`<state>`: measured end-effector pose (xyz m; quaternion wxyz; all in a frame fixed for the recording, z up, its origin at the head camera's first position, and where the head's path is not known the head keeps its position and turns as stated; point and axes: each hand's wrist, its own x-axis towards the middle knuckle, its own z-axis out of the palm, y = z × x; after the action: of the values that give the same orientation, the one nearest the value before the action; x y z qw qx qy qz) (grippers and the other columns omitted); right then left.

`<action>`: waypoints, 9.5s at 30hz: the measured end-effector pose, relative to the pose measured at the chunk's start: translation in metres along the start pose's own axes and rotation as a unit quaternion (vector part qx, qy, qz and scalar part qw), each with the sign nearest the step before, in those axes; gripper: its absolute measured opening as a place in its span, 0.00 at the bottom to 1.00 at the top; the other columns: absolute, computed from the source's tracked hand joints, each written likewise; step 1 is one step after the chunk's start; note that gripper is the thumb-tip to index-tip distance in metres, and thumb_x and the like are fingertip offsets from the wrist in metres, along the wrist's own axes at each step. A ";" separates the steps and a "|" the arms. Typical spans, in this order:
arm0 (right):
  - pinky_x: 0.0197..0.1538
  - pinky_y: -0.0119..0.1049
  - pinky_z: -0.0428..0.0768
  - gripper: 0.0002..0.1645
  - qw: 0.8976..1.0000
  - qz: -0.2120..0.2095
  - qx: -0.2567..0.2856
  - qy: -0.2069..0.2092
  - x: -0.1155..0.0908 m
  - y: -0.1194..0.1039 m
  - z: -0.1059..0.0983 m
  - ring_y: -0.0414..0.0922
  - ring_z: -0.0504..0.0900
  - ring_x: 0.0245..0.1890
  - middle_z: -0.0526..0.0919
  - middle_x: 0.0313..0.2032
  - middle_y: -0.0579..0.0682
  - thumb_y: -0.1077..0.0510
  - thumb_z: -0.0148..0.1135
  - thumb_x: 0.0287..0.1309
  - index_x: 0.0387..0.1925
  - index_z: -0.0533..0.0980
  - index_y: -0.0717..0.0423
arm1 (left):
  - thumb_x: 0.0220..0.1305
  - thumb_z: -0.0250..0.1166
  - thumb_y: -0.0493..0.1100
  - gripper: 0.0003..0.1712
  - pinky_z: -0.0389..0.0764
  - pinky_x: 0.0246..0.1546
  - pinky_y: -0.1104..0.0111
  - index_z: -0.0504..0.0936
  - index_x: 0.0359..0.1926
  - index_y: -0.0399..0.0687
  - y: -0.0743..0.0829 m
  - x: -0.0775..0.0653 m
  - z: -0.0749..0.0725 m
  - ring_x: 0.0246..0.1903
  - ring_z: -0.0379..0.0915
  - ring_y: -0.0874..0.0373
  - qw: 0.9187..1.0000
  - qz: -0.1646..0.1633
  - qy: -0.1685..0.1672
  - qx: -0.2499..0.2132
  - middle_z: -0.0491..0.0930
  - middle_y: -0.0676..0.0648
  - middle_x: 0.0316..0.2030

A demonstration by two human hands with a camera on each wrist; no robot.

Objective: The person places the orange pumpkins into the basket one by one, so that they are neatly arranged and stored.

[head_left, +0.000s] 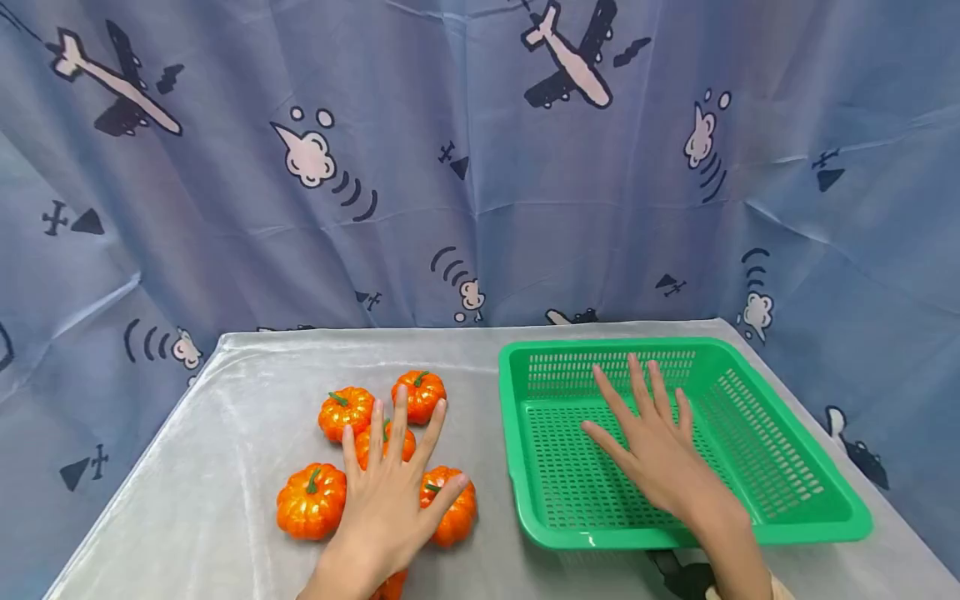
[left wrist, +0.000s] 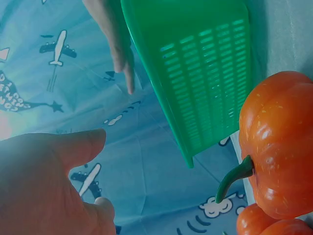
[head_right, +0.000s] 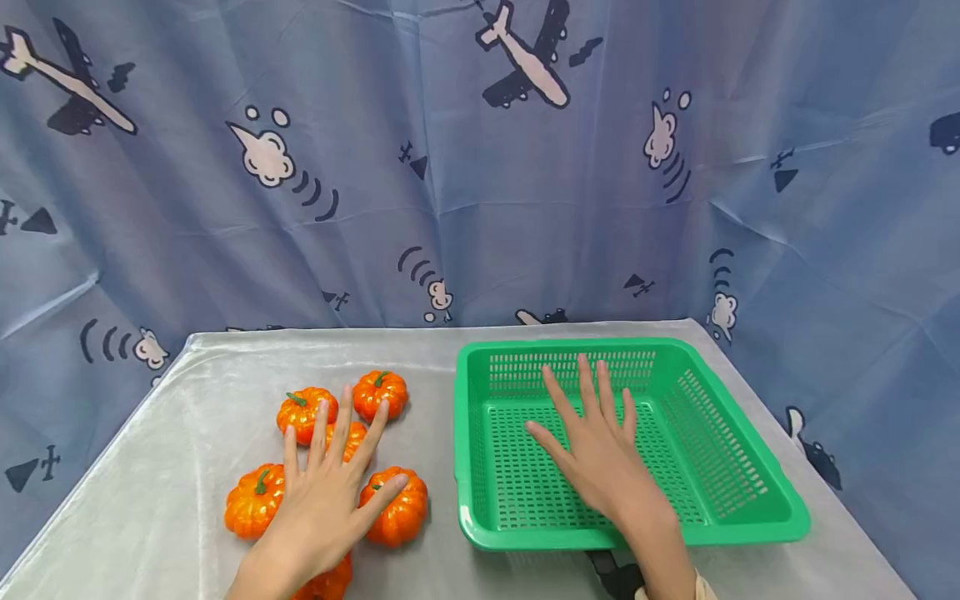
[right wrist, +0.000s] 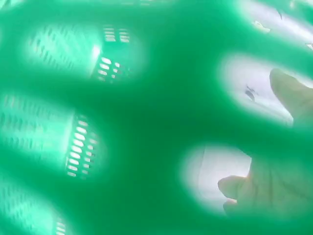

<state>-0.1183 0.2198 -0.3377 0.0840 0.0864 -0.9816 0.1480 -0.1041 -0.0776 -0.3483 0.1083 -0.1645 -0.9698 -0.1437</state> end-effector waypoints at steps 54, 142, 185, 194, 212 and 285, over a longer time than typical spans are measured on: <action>0.48 0.70 0.52 0.35 0.997 -0.078 -0.015 -0.013 -0.036 0.217 -0.048 0.62 0.52 0.63 0.46 0.68 0.46 0.53 0.58 0.55 0.65 0.59 0.44 | 0.21 0.78 0.57 0.67 0.41 0.55 0.87 0.57 0.64 0.36 -0.159 -0.075 0.043 0.65 0.37 0.64 0.966 0.162 0.061 -0.191 0.47 0.33 0.64; 0.43 0.71 0.48 0.40 0.994 -0.067 -0.076 0.037 -0.092 0.260 -0.068 0.64 0.41 0.64 0.40 0.68 0.38 0.54 0.59 0.55 0.67 0.54 0.49 | 0.36 0.76 0.43 0.40 0.77 0.38 0.65 0.69 0.53 0.72 0.032 0.069 -0.011 0.42 0.71 0.55 0.866 0.069 -0.122 -0.480 0.73 0.53 0.46; 0.38 0.67 0.60 0.37 0.996 -0.056 -0.060 0.047 -0.096 0.259 -0.072 0.57 0.48 0.65 0.49 0.67 0.41 0.52 0.58 0.54 0.65 0.58 0.45 | 0.41 0.74 0.42 0.34 0.77 0.31 0.72 0.72 0.51 0.65 0.248 0.175 0.032 0.40 0.68 0.64 0.776 0.135 -0.113 -0.606 0.70 0.59 0.44; 0.39 0.68 0.60 0.37 0.996 -0.056 -0.054 0.045 -0.098 0.258 -0.071 0.56 0.48 0.65 0.51 0.67 0.44 0.54 0.58 0.54 0.65 0.58 0.45 | 0.41 0.74 0.45 0.34 0.76 0.32 0.74 0.71 0.51 0.67 0.289 0.195 0.060 0.40 0.68 0.66 0.769 0.088 -0.009 -0.633 0.71 0.60 0.45; 0.43 0.66 0.59 0.36 0.996 -0.043 -0.053 0.052 -0.097 0.258 -0.071 0.57 0.51 0.64 0.57 0.65 0.53 0.54 0.58 0.54 0.65 0.59 0.44 | 0.38 0.75 0.45 0.40 0.74 0.39 0.75 0.68 0.55 0.65 0.295 0.215 0.155 0.46 0.67 0.65 0.817 0.176 0.019 -0.550 0.70 0.57 0.51; 0.40 0.66 0.60 0.37 0.995 -0.055 -0.070 0.044 -0.095 0.259 -0.070 0.57 0.49 0.65 0.50 0.67 0.43 0.53 0.59 0.53 0.65 0.58 0.46 | 0.25 0.78 0.56 0.57 0.69 0.47 0.77 0.61 0.61 0.58 0.319 0.161 0.190 0.51 0.63 0.64 0.959 0.066 -0.086 -0.260 0.61 0.56 0.55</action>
<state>-0.0664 0.4988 -0.3609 0.1412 0.1275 -0.9787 0.0776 -0.1724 0.3173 -0.4074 -0.0127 -0.2622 -0.8915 -0.3692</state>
